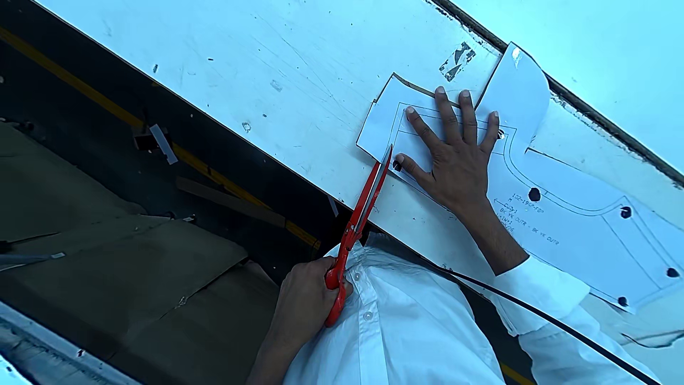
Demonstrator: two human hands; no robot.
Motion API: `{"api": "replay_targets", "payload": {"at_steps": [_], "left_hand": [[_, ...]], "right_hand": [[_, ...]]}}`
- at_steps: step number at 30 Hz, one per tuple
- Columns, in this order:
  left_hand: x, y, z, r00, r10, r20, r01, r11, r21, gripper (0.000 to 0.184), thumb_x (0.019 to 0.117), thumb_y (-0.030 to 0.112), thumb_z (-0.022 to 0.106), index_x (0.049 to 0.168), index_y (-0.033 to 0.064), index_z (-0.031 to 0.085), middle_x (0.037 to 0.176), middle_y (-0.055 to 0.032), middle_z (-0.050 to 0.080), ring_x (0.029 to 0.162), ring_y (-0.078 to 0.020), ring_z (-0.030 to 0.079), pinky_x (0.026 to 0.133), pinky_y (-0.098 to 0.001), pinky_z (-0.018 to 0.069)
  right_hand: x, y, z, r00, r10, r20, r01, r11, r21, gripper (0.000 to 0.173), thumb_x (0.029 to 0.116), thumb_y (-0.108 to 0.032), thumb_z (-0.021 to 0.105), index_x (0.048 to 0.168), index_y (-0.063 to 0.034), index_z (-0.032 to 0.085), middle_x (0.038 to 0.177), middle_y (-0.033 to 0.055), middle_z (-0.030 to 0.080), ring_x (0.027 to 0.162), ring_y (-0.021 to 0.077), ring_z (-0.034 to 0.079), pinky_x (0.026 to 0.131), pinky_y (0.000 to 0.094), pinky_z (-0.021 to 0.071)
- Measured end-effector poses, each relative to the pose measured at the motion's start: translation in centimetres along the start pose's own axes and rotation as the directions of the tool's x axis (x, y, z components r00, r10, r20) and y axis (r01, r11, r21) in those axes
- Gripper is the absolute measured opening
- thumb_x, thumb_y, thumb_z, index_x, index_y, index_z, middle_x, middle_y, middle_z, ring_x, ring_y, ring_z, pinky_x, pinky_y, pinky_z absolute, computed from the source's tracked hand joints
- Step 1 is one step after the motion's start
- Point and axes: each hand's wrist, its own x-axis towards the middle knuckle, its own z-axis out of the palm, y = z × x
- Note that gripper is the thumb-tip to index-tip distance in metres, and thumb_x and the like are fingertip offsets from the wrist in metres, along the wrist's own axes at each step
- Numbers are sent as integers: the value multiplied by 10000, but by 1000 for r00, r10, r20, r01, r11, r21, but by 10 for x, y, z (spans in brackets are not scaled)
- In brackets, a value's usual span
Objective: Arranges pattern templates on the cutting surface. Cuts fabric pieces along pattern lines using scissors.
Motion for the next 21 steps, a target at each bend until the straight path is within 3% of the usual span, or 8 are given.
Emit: {"api": "replay_targets", "payload": {"at_steps": [21], "left_hand": [[1, 1, -3, 1000, -27, 10, 27, 1000, -4, 119, 834, 269, 777, 915, 185, 754, 697, 38, 646, 663, -133, 621, 623, -404, 510]], "right_hand": [[0, 1, 1, 1000, -1, -8, 1, 1000, 1, 694, 943, -780, 343, 1567, -477, 355, 1711, 3, 212, 1583, 345, 111, 1170, 740, 12]]}}
